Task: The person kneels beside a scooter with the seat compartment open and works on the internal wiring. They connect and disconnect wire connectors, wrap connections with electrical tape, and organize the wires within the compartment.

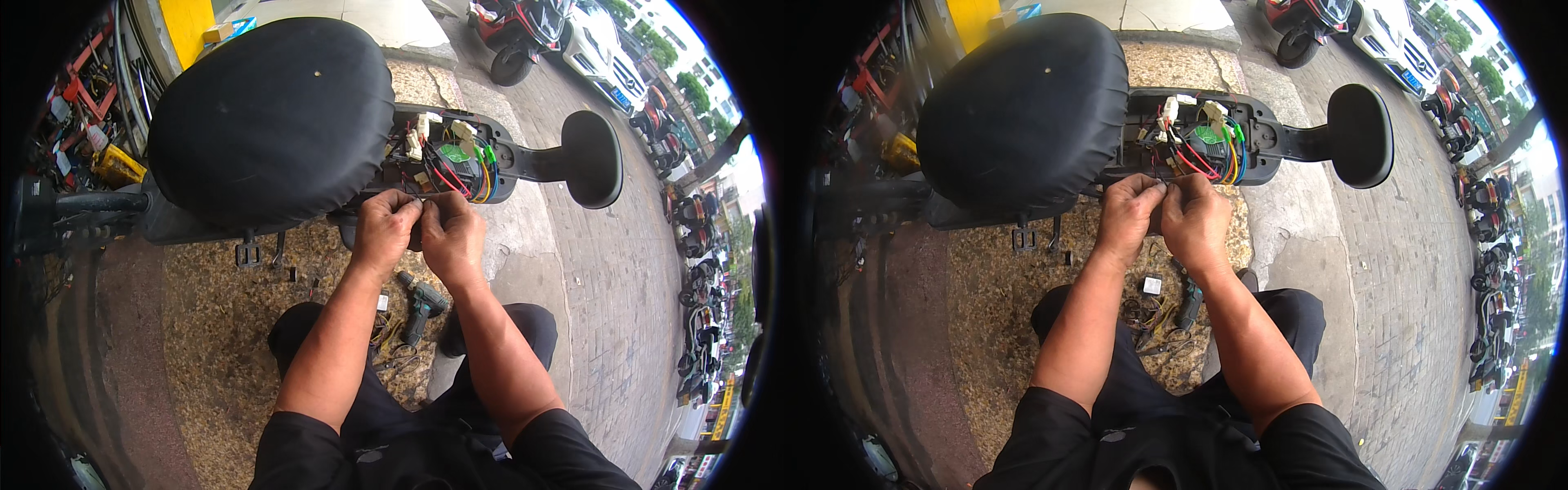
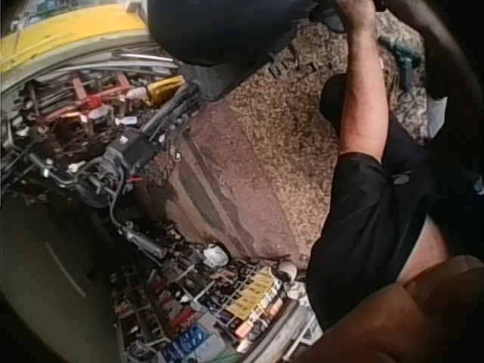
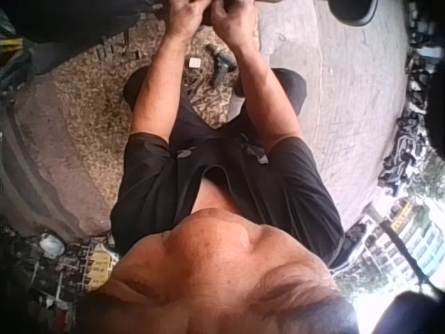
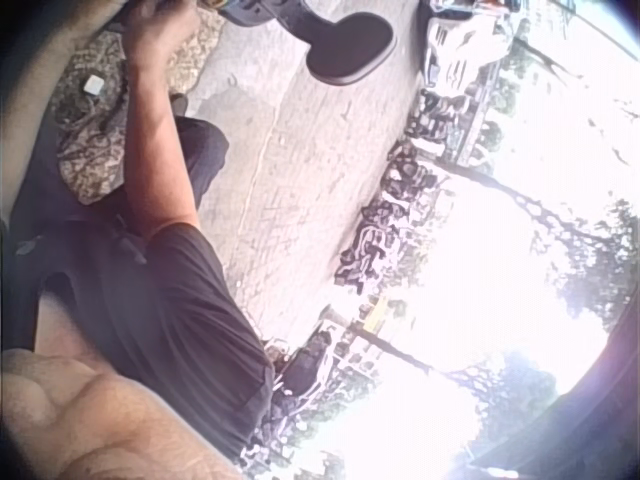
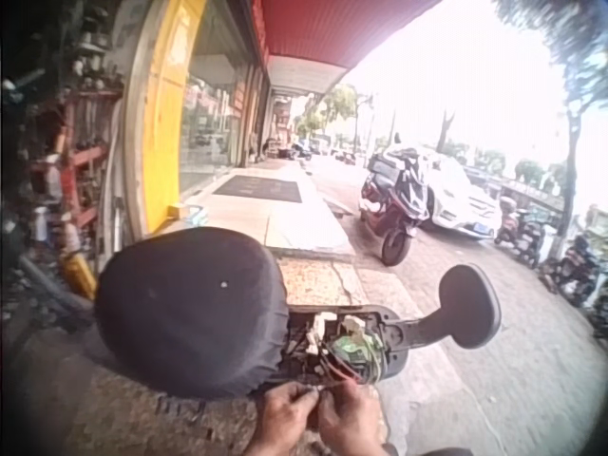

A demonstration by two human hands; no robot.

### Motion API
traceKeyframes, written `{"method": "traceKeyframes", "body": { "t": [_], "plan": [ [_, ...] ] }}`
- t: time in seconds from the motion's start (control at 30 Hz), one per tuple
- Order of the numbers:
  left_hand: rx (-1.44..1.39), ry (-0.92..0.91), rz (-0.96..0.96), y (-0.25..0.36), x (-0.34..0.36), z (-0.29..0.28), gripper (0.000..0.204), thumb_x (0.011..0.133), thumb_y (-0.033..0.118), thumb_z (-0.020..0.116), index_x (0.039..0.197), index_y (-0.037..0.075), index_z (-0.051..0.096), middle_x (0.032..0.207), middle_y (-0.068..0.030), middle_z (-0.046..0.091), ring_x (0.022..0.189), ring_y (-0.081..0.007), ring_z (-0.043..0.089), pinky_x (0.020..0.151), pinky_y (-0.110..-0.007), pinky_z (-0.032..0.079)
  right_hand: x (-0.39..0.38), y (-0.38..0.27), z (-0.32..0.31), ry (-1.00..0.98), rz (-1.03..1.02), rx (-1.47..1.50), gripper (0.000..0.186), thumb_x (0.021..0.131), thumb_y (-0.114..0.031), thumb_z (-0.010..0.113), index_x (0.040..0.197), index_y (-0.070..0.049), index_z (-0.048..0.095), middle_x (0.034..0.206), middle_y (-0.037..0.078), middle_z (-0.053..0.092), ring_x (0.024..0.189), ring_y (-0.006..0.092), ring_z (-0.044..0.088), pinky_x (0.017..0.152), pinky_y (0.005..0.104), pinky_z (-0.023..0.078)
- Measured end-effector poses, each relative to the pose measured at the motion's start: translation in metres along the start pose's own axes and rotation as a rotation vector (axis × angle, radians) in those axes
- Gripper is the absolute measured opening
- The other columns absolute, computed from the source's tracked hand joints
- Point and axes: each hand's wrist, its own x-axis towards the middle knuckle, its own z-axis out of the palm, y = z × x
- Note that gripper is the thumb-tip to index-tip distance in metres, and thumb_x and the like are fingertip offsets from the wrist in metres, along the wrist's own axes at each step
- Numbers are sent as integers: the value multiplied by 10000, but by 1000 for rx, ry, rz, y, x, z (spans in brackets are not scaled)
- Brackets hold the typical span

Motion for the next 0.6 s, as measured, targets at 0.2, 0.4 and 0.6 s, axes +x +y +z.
{"method": "traceKeyframes", "body": {
  "t": [0.2, 0.4, 0.6],
  "plan": [
    [-87, 15, 26, -9, 0, 2, 147, 892, 81, 630, 787, -12, 674, 723, -8, 640, 671, -64, 528, 585, -261, 432, 1, -1, 1, 15, -81, -107, 136, 905, -123, 648, 923, 9, 676, 765, 249, 696, 744, 446, 695, 703, 501, 551],
    [-187, 161, -38, -5, -2, 9, 164, 891, 94, 581, 776, -6, 644, 735, -29, 634, 650, -78, 538, 589, -252, 444, 0, 2, 3, 18, -69, -72, 132, 915, -114, 632, 929, 13, 667, 755, 258, 688, 733, 458, 686, 698, 503, 545],
    [421, 154, 83, 14, -6, -12, 166, 807, 111, 621, 693, -10, 614, 645, -80, 635, 584, -180, 607, 596, -394, 527, 1, 2, 0, -7, -42, -49, 121, 918, -97, 634, 937, 19, 663, 740, 247, 685, 714, 441, 692, 675, 481, 547]
  ]
}}
